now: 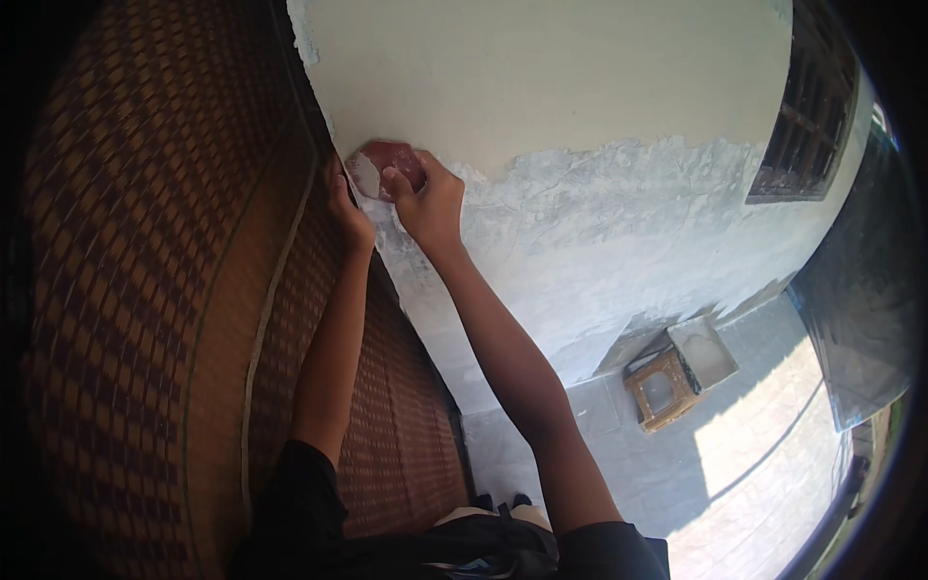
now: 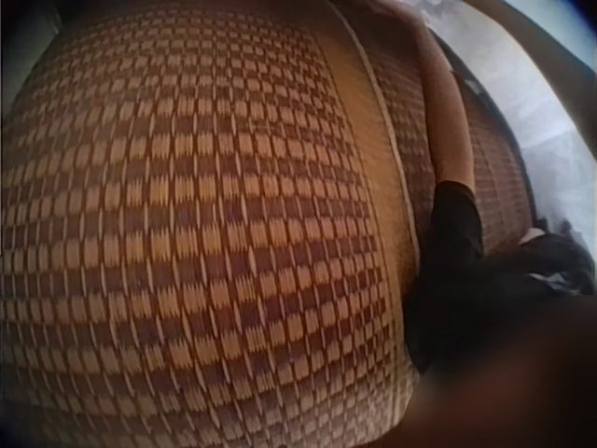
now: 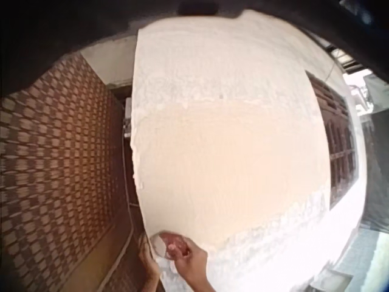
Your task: The person applies wall putty from a plastic container to a damaged exterior wall using a putty knife, smoothing the surface.
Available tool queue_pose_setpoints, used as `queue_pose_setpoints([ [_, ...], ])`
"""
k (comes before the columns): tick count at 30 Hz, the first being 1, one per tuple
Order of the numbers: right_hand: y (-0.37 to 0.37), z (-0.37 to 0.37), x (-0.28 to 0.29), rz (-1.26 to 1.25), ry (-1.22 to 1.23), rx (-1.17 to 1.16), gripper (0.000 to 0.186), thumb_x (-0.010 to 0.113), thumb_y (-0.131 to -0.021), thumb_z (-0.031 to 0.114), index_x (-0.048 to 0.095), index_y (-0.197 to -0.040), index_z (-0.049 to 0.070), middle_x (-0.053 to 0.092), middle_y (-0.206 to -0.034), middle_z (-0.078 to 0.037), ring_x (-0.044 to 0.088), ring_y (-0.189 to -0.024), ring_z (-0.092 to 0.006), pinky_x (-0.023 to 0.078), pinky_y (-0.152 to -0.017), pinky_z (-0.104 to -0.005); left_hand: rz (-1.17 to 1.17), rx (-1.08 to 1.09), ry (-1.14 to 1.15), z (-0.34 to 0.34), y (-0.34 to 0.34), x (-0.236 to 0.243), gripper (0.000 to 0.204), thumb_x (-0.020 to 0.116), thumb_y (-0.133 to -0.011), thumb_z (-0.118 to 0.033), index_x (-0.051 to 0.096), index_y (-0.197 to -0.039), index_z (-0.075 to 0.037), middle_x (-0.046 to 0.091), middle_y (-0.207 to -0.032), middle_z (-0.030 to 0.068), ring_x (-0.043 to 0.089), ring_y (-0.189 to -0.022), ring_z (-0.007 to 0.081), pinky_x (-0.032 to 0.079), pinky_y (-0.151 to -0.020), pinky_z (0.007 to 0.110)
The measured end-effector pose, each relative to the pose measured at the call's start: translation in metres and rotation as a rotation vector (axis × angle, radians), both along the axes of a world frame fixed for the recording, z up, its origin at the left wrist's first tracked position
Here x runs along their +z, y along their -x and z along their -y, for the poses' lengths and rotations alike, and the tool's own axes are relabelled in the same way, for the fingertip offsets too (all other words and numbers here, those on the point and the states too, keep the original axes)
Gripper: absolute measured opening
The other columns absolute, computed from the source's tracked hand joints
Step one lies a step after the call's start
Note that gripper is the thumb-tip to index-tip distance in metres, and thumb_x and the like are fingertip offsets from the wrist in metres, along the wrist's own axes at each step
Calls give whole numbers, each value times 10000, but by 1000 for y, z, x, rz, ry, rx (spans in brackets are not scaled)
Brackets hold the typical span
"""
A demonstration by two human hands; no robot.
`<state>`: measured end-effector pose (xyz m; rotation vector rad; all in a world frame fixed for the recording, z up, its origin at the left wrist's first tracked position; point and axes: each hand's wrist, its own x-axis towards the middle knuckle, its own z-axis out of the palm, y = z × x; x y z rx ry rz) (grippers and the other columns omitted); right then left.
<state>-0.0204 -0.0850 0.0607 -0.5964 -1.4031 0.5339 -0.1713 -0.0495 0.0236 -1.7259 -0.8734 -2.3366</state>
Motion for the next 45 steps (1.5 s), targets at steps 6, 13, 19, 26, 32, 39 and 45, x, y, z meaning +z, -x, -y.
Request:
queue_pose_setpoints([
  [6, -19, -10, -6, -147, 37, 30, 254, 750, -823, 144, 668, -996, -23, 714, -820, -126, 677, -727, -146, 523, -680, -280, 50, 9, 28, 3, 1, 2, 480, 289, -1020, -254, 512, -1317, 50, 479, -1361, 177, 433, -1292, 284, 308, -1093, 396],
  [13, -5, -1, 4, 7, 0, -6, 281, 751, -831, 126, 657, -1033, -44, 709, -832, -130, 652, -740, -120, 515, -679, -268, 165, -92, 145, -5, -7, -3, 466, 293, -1043, -242, 421, -1380, 52, 396, -1431, 150, 407, -1319, 264, 303, -1104, 381],
  [19, -18, -5, 0, -120, 48, 64, 224, 742, -841, 112, 670, -1006, -20, 719, -834, -86, 654, -729, -107, 511, -673, -260, 100, -102, 60, -26, 12, -16, 453, 309, -1042, -245, 452, -1360, 44, 420, -1412, 151, 409, -1316, 267, 298, -1105, 378],
  [26, -5, -3, 4, -64, 6, -41, 236, 738, -801, 106, 675, -994, -13, 717, -805, -148, 704, -721, -197, 529, -664, -307, 159, -142, 51, -25, 10, -16, 444, 318, -1042, -249, 476, -1336, 44, 446, -1390, 153, 425, -1300, 269, 307, -1099, 380],
  [32, -9, -3, -1, -51, 57, 48, 229, 753, -825, 129, 676, -988, -14, 714, -797, -92, 629, -670, -99, 482, -636, -244, 77, -32, 62, -13, 0, -7, 433, 313, -1035, -228, 492, -1313, 52, 469, -1365, 160, 459, -1268, 273, 328, -1082, 382],
  [39, -18, -6, 3, -105, 10, -51, 239, 750, -806, 111, 673, -985, -27, 709, -797, -156, 689, -712, -177, 522, -663, -297, 104, -16, 59, -8, 5, -5, 419, 323, -1034, -221, 517, -1286, 51, 506, -1326, 163, 475, -1250, 272, 342, -1068, 379],
  [45, 0, 1, 6, 28, -56, -52, 226, 757, -824, 144, 668, -974, 0, 705, -778, -89, 637, -688, -86, 500, -656, -258, 158, -69, 82, -13, 1, -9, 418, 334, -1034, -221, 516, -1293, 53, 531, -1318, 164, 494, -1232, 265, 351, -1062, 371],
])
